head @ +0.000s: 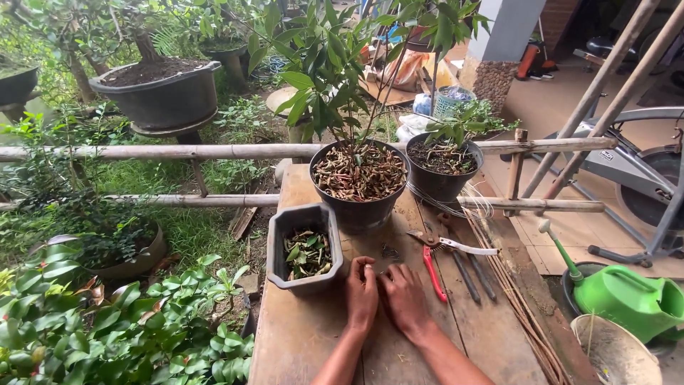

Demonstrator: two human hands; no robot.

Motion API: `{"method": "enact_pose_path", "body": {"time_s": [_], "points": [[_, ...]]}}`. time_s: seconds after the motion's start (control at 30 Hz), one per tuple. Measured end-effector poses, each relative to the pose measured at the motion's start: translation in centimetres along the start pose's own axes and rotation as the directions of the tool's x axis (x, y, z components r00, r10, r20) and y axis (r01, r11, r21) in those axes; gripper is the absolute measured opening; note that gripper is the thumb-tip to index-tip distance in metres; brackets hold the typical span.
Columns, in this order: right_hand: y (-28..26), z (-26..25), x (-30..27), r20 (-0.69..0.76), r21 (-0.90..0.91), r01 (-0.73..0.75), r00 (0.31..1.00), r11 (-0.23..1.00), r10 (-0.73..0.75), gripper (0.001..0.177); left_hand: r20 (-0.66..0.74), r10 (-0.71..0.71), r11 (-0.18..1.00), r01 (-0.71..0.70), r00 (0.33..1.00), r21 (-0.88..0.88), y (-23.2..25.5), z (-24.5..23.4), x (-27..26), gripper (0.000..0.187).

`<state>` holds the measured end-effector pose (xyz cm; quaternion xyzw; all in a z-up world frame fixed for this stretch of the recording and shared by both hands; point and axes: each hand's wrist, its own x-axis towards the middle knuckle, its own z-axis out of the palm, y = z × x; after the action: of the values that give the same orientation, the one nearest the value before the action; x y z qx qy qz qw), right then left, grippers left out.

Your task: Securing and shaping plant branches using wire and cutting tools on a workbench.

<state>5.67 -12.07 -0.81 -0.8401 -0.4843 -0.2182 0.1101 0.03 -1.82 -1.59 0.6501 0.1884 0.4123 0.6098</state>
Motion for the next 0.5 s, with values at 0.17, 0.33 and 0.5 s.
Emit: {"method": "enact_pose_path", "body": {"time_s": [0.17,0.33,0.5], "points": [[-0.1,0.3,0.2,-0.019,-0.061,-0.017,1.000,0.998,0.016,0.033,-0.003,-0.059,0.998,0.059,0.998,-0.019,0.9,0.0,0.0,0.017],[-0.2,-0.7,0.5,0.156,-0.036,-0.178,0.971,0.983,0.181,0.038,-0.017,-0.092,0.996,0.093,0.996,0.005,1.3,-0.4,0.2,0.017],[-0.1,-0.1,0.4,0.122,0.041,-0.222,0.969,0.974,0.216,0.039,0.039,-0.119,0.993,0.119,0.992,0.003,1.7,-0.4,0.2,0.017]]}}
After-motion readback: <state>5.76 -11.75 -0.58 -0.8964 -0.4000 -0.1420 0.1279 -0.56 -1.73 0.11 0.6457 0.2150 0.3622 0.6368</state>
